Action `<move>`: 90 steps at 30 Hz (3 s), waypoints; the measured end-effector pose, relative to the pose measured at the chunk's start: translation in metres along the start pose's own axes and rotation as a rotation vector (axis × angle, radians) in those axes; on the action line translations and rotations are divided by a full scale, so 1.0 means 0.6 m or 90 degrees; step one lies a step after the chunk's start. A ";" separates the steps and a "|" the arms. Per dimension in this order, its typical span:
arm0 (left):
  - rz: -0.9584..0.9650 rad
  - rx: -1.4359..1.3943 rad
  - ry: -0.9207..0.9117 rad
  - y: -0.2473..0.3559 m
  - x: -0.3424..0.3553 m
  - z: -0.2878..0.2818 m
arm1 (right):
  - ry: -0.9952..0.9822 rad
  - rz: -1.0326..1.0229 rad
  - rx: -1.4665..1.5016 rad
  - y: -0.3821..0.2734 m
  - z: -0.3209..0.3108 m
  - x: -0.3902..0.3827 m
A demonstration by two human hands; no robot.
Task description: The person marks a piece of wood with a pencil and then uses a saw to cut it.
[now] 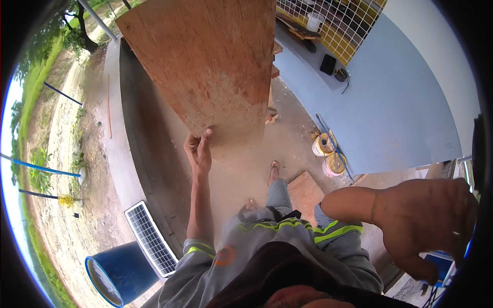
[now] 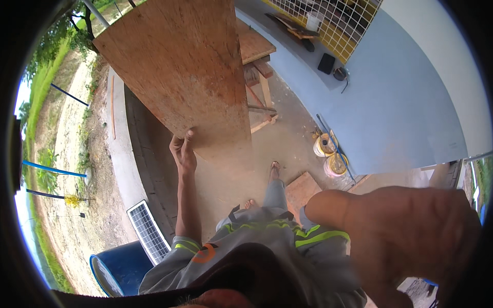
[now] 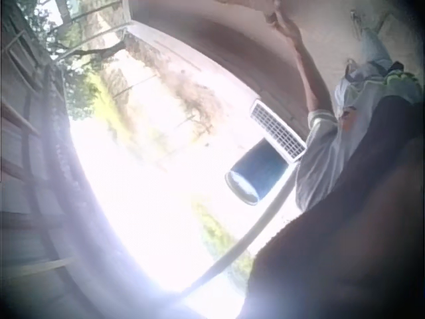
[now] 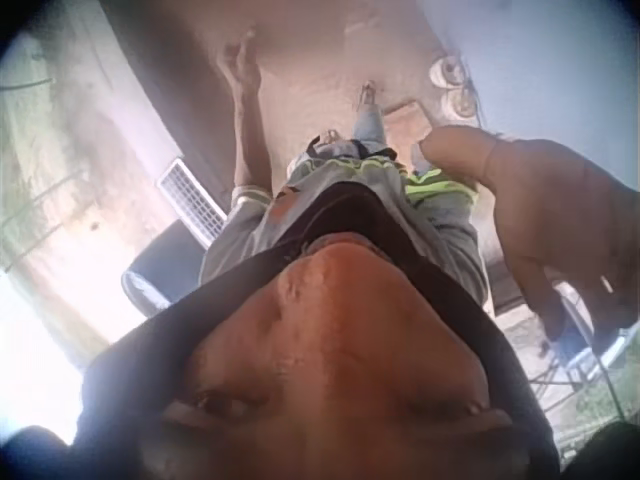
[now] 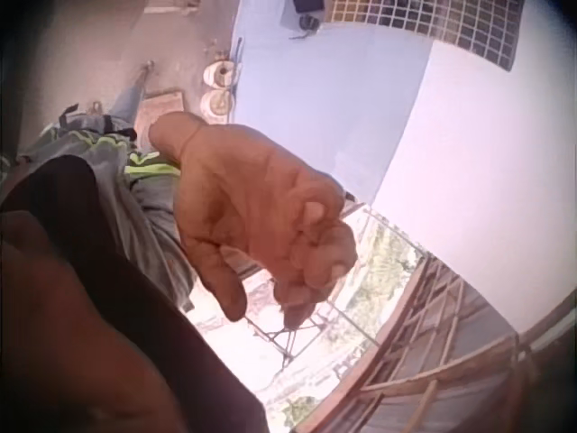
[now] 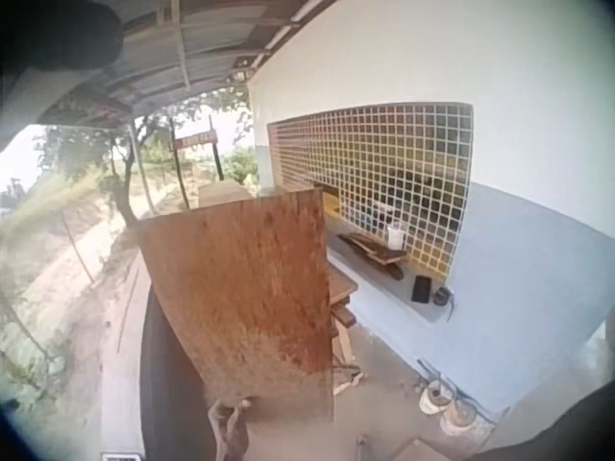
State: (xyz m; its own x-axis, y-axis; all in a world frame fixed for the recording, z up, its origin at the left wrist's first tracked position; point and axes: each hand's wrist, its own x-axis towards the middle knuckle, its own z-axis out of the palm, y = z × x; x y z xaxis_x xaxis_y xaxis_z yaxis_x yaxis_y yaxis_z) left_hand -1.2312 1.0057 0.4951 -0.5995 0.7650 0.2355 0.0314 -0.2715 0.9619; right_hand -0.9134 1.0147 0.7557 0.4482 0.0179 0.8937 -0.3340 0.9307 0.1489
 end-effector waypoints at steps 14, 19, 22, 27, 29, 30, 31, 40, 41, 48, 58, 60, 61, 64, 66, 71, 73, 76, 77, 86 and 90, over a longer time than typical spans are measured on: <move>-0.171 -0.051 0.042 -0.322 0.149 0.169 | -0.381 0.725 -0.583 0.816 -0.531 -0.504; -0.201 0.060 0.128 -0.498 0.117 0.136 | -0.625 0.637 -0.793 1.054 -0.645 -0.612; -0.335 0.115 0.125 -0.521 0.143 0.145 | -0.754 0.588 -0.950 1.133 -0.757 -0.657; -0.294 0.322 0.019 -0.535 0.123 0.116 | -0.901 0.646 -0.999 1.214 -0.833 -0.715; -0.316 0.266 0.070 -0.500 0.138 0.168 | -0.952 0.593 -1.040 1.226 -0.857 -0.714; -0.323 0.216 0.116 -0.468 0.154 0.192 | -0.963 0.597 -1.033 1.229 -0.855 -0.710; -0.330 0.219 0.126 -0.448 0.153 0.201 | -0.966 0.572 -1.049 1.233 -0.845 -0.706; -0.518 0.792 -0.225 -0.166 0.264 0.243 | -0.708 0.626 -0.956 1.195 -0.777 -0.649; -0.463 0.672 -0.232 -0.113 0.300 0.265 | -0.654 0.598 -0.925 1.178 -0.781 -0.632; 0.353 0.629 -0.073 0.020 0.444 0.367 | -0.057 0.735 -0.427 0.781 -0.442 -0.432; 0.356 0.449 -0.255 -0.075 0.498 0.395 | -0.030 0.834 -0.308 0.360 -0.269 -0.397; 0.389 0.506 -0.195 -0.075 0.496 0.394 | -0.039 0.901 -0.369 0.307 -0.248 -0.405; 0.398 0.498 -0.205 -0.073 0.497 0.399 | -0.090 0.934 -0.419 0.288 -0.249 -0.421; 0.398 0.547 -0.178 -0.079 0.494 0.406 | -0.143 0.951 -0.475 0.267 -0.249 -0.447; 0.413 0.563 -0.163 -0.079 0.495 0.406 | -0.155 0.910 -0.460 0.271 -0.246 -0.447; 0.393 0.609 -0.167 -0.084 0.487 0.406 | -0.180 0.945 -0.405 0.268 -0.256 -0.447; 0.399 0.617 -0.154 -0.086 0.491 0.405 | -0.190 0.981 -0.383 0.274 -0.257 -0.449; 0.440 0.619 -0.128 -0.095 0.490 0.409 | -0.202 0.947 -0.355 0.280 -0.266 -0.468; 0.432 0.629 -0.125 -0.099 0.489 0.409 | -0.200 0.924 -0.359 0.278 -0.267 -0.479; 0.400 0.658 -0.127 -0.121 0.510 0.406 | -0.221 0.945 -0.374 0.267 -0.279 -0.501; 0.415 0.620 -0.124 -0.132 0.510 0.403 | -0.216 1.060 -0.393 0.243 -0.280 -0.500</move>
State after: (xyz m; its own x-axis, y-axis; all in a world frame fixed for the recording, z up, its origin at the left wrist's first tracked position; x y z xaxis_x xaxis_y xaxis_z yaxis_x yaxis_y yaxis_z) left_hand -1.2237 1.4029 0.5247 -0.1156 0.7456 0.6563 0.9311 -0.1488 0.3331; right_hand -0.9573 1.2061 0.4378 -0.1951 0.9805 -0.0233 0.1501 0.0064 -0.9887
